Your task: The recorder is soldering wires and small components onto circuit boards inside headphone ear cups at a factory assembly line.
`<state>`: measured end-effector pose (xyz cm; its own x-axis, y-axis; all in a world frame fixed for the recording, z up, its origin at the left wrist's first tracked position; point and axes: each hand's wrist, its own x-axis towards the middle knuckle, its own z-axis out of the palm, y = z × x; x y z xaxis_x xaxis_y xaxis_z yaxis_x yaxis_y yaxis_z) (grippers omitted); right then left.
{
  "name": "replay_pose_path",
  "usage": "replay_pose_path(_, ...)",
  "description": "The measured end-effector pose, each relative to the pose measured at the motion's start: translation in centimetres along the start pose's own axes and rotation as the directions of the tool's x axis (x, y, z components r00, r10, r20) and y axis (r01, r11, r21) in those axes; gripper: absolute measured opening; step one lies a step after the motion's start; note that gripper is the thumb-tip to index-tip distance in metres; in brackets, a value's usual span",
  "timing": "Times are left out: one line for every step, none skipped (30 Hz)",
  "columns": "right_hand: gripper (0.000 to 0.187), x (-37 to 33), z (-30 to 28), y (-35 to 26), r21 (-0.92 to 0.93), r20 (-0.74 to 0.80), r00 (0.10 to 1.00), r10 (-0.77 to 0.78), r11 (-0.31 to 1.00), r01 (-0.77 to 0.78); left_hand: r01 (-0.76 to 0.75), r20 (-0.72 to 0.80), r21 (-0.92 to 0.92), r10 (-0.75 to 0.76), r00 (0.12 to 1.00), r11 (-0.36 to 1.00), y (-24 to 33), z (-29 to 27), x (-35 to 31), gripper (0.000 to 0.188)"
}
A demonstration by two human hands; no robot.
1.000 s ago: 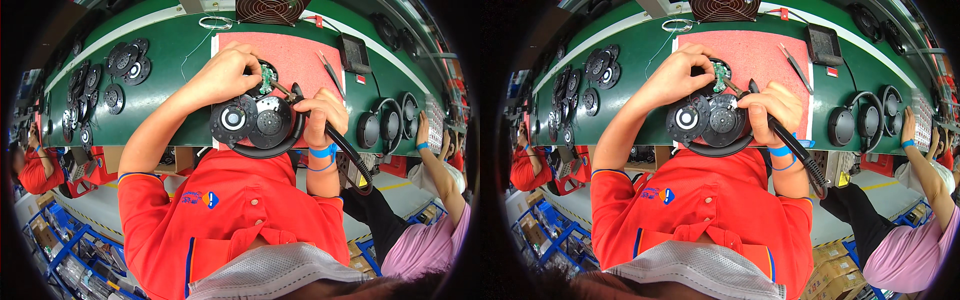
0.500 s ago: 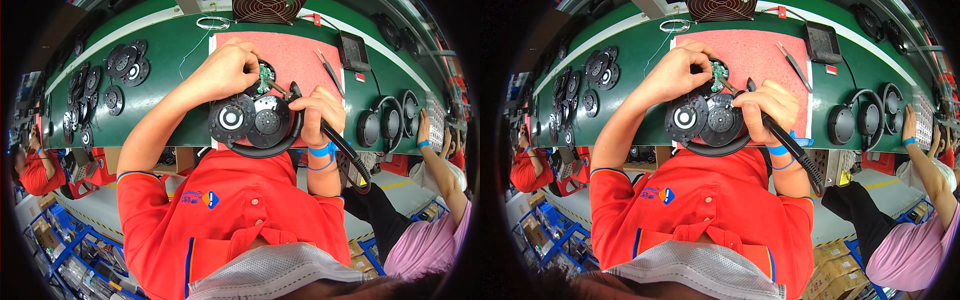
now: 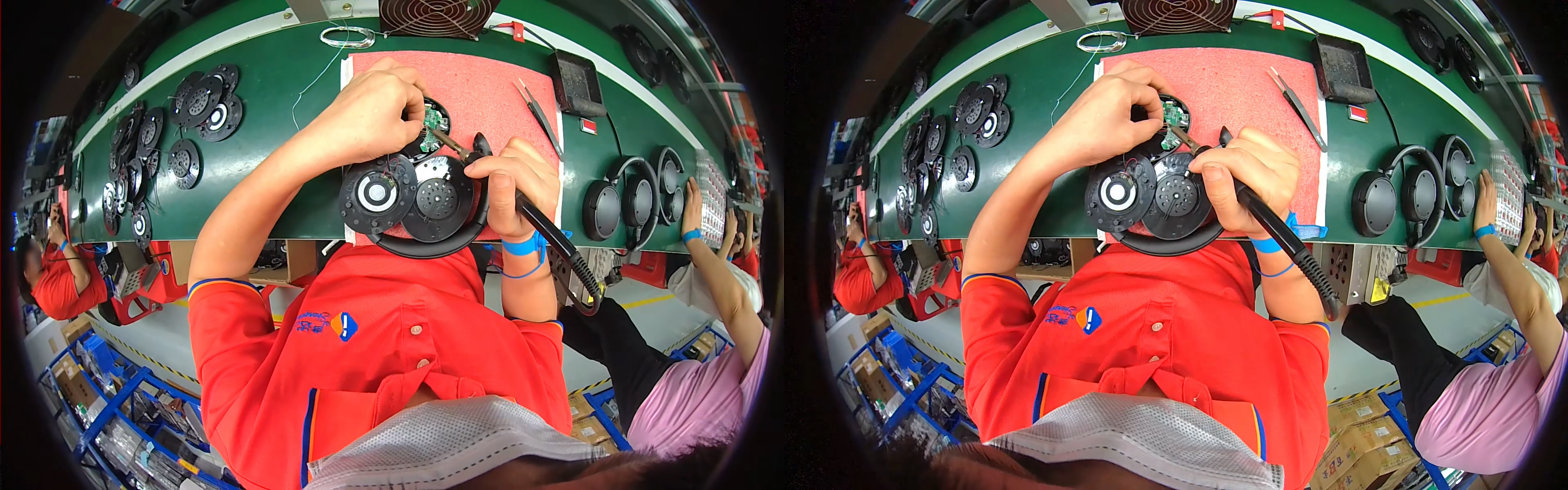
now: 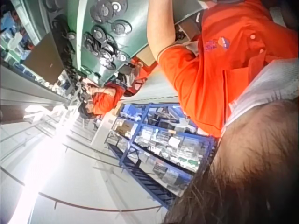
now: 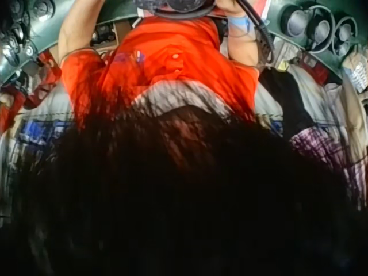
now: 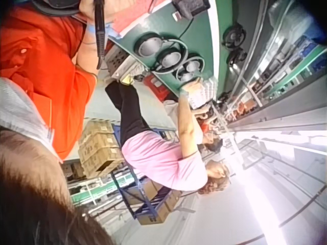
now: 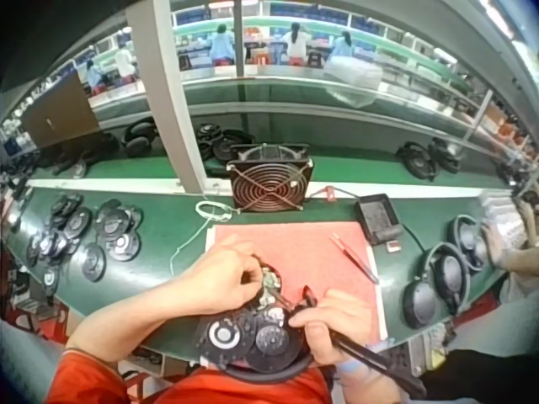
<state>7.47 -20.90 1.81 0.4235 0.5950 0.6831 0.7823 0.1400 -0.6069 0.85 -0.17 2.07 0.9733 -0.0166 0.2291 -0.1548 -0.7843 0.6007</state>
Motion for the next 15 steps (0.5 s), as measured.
replay_pose_path(0.031, 0.00, -0.02, -0.01, 0.000, 0.001, 1.000, -0.001, 1.000, 0.001, -0.004, -0.005, 0.011, 0.004, 1.000, 1.000, 0.03, 0.00, 0.01, 0.006)
replay_pose_path(0.031, 0.00, -0.05, -0.01, -0.003, 0.012, 1.000, -0.001, 1.000, 0.001, -0.007, -0.009, 0.022, 0.007, 1.000, 1.000, 0.07, -0.01, 0.01, 0.006)
replay_pose_path(0.031, 0.02, -0.09, 0.01, -0.008, 0.022, 1.000, -0.001, 1.000, 0.001, -0.007, -0.010, 0.022, 0.007, 1.000, 1.000, 0.10, 0.00, 0.06, 0.006)
replay_pose_path(0.031, 0.03, -0.08, 0.04, -0.008, 0.023, 1.000, -0.002, 1.000, 0.002, -0.012, -0.013, 0.030, 0.012, 1.000, 0.999, 0.14, 0.00, 0.11, 0.006)
replay_pose_path(0.030, 0.03, -0.04, 0.07, -0.004, 0.018, 1.000, -0.008, 1.000, 0.008, -0.017, -0.016, 0.037, 0.017, 1.000, 0.999, 0.19, -0.02, 0.14, 0.006)
replay_pose_path(0.029, 0.04, -0.01, 0.09, 0.001, 0.013, 1.000, -0.014, 1.000, 0.014, -0.016, -0.016, 0.037, 0.017, 1.000, 0.999, 0.32, -0.16, 0.18, 0.006)
replay_pose_path(0.029, 0.05, -0.01, 0.07, 0.001, 0.014, 1.000, -0.015, 1.000, 0.015, 0.014, 0.031, 0.042, -0.016, 0.999, 0.999, 0.51, -0.37, 0.23, 0.006)
replay_pose_path(0.029, 0.06, -0.02, 0.03, -0.001, 0.016, 1.000, -0.015, 1.000, 0.015, 0.044, 0.078, 0.048, -0.048, 0.996, 0.998, 0.65, -0.50, 0.25, 0.006)
replay_pose_path(0.028, 0.07, -0.03, -0.02, -0.003, 0.019, 1.000, -0.015, 1.000, 0.015, 0.045, 0.077, 0.048, -0.048, 0.996, 0.998, 0.72, -0.52, 0.24, 0.006)
replay_pose_path(0.028, 0.10, -0.04, -0.03, -0.003, 0.019, 1.000, -0.016, 1.000, 0.016, 0.048, 0.078, 0.053, -0.052, 0.996, 0.997, 0.78, -0.53, 0.23, 0.006)
replay_pose_path(0.027, 0.12, -0.06, -0.04, -0.014, 0.027, 0.999, -0.025, 1.000, 0.026, 0.051, 0.079, 0.057, -0.056, 0.995, 0.997, 0.81, -0.54, 0.24, 0.006)
replay_pose_path(0.026, 0.13, -0.08, -0.05, -0.025, 0.034, 0.999, -0.035, 0.999, 0.036, 0.051, 0.078, 0.058, -0.056, 0.995, 0.997, 0.80, -0.52, 0.23, 0.006)
replay_pose_path(0.026, 0.12, -0.02, -0.03, -0.024, 0.034, 0.999, -0.036, 0.999, 0.037, 0.047, 0.077, 0.062, -0.051, 0.996, 0.997, 0.76, -0.48, 0.24, 0.006)
replay_pose_path(0.026, 0.10, 0.09, 0.02, -0.022, 0.025, 0.999, -0.047, 0.999, 0.048, 0.042, 0.076, 0.065, -0.047, 0.996, 0.997, 0.75, -0.47, 0.25, 0.006)
replay_pose_path(0.025, 0.09, 0.15, 0.05, -0.020, 0.016, 0.998, -0.058, 0.998, 0.059, 0.041, 0.076, 0.066, -0.046, 0.996, 0.997, 0.77, -0.47, 0.25, 0.006)
